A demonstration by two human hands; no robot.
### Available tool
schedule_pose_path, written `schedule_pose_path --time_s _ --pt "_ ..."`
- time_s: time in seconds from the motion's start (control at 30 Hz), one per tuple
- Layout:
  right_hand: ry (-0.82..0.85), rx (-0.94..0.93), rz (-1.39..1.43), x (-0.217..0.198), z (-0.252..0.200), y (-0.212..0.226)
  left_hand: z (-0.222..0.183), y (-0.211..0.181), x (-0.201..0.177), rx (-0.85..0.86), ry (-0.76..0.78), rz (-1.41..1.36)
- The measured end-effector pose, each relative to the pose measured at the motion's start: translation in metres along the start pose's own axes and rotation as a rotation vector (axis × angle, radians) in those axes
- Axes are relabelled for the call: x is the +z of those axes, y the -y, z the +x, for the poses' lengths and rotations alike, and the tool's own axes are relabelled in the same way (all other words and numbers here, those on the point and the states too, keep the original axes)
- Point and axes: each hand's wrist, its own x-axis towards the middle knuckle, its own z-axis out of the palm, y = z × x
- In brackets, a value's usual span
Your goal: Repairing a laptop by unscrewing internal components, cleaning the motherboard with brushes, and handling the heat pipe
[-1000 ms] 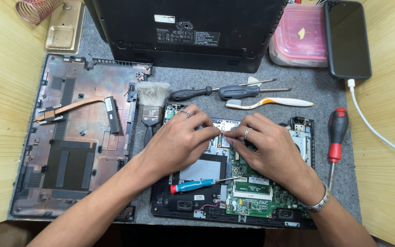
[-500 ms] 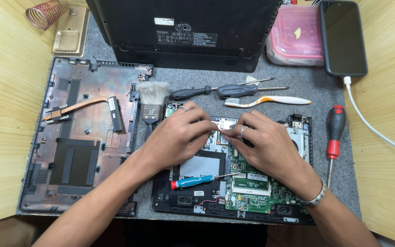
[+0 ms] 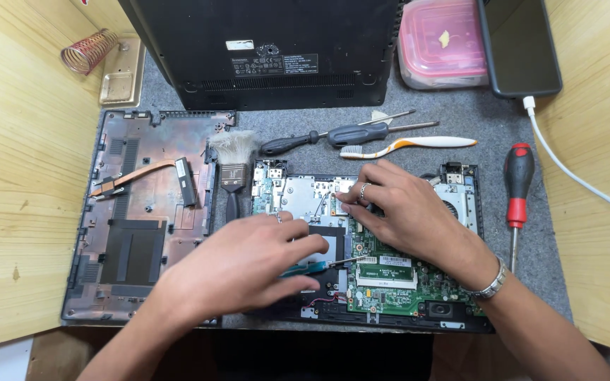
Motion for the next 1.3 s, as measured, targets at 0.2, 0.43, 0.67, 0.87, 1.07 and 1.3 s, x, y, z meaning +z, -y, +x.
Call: schedule_pose_path --time_s 0.2,0.43,0.67,0.87,1.07,1.3 --pt "0.001 0.012 -0.015 0.003 -0.001 -0.003 -0.008 -0.007 0.037 -0.035 -0.069 0.027" --pt "0.040 0.075 0.005 0.002 0.000 -0.002 -0.012 -0.002 -0.021 -0.031 -0.524 -0.398" --pt "0.120 0.206 0.049 -0.015 0.009 0.014 0.007 0.037 -0.017 -0.077 -0.714 -0.566" --pt "0.115 0.198 0.051 -0.014 0.009 0.013 0.025 0.030 -0.036 -0.037 -0.583 -0.439" --pt "0.106 0.184 0.035 -0.011 0.008 0.011 0.039 0.033 -0.038 -0.022 -0.477 -0.372" --pt "0.085 0.179 0.037 -0.009 0.008 0.011 0.045 0.034 -0.039 -0.050 -0.434 -0.376"
